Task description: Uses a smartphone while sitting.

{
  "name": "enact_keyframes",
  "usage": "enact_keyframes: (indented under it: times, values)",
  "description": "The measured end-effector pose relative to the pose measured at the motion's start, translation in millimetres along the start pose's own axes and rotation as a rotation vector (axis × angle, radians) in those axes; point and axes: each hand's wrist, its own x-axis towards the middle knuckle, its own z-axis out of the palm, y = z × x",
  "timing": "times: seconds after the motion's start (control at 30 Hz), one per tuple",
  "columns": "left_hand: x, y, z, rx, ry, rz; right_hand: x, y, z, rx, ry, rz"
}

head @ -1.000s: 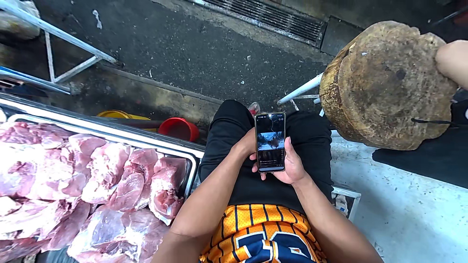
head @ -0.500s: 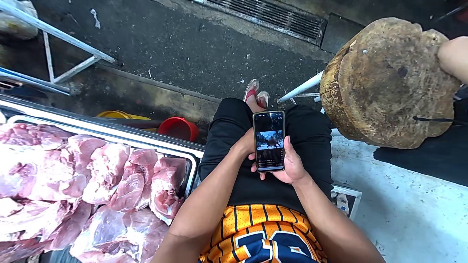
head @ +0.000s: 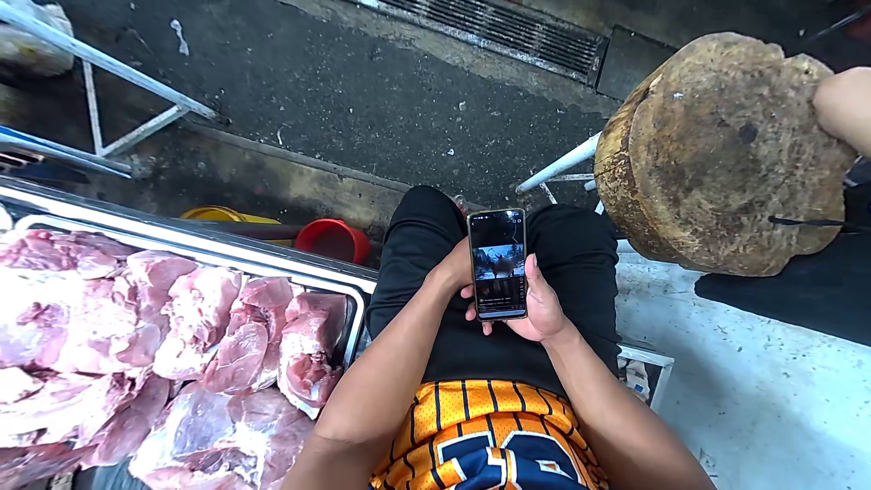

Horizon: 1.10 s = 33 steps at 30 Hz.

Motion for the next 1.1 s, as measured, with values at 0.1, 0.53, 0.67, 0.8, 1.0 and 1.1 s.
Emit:
enact_keyframes:
  times: [0.1,0.53,0.67,0.8,1.0,1.1]
  values:
    - [-1.6,2.4,-0.2,0.004,0.007,-0.001,0.2,-0.9,2.4,-0.014,0.016,-0.002]
    - [-1.7,8.6,1.6,-0.059,-0.017,-0.091,-1.7,-2.6,4.4,0.010,0.007,-0.018]
    - [-0.2,5.0,0.5,-0.056,-0.030,-0.003,-1.8,-1.9,1.3,0.004,-0.005,-0.012]
    - [-2.6,5.8,-1.6,-0.022,-0.010,-0.009,0.0,-1.0,1.4,0.004,0.000,-0.002]
    - [-3.1,10.0,-0.8,-0.022,0.001,-0.076,-0.3,-1.2,2.1,0.012,0.007,0.006]
    - [-2.7,11.3,-0.2,-0.062,-0.003,-0.080,-0.2,-2.8,4.8,0.012,0.010,-0.001]
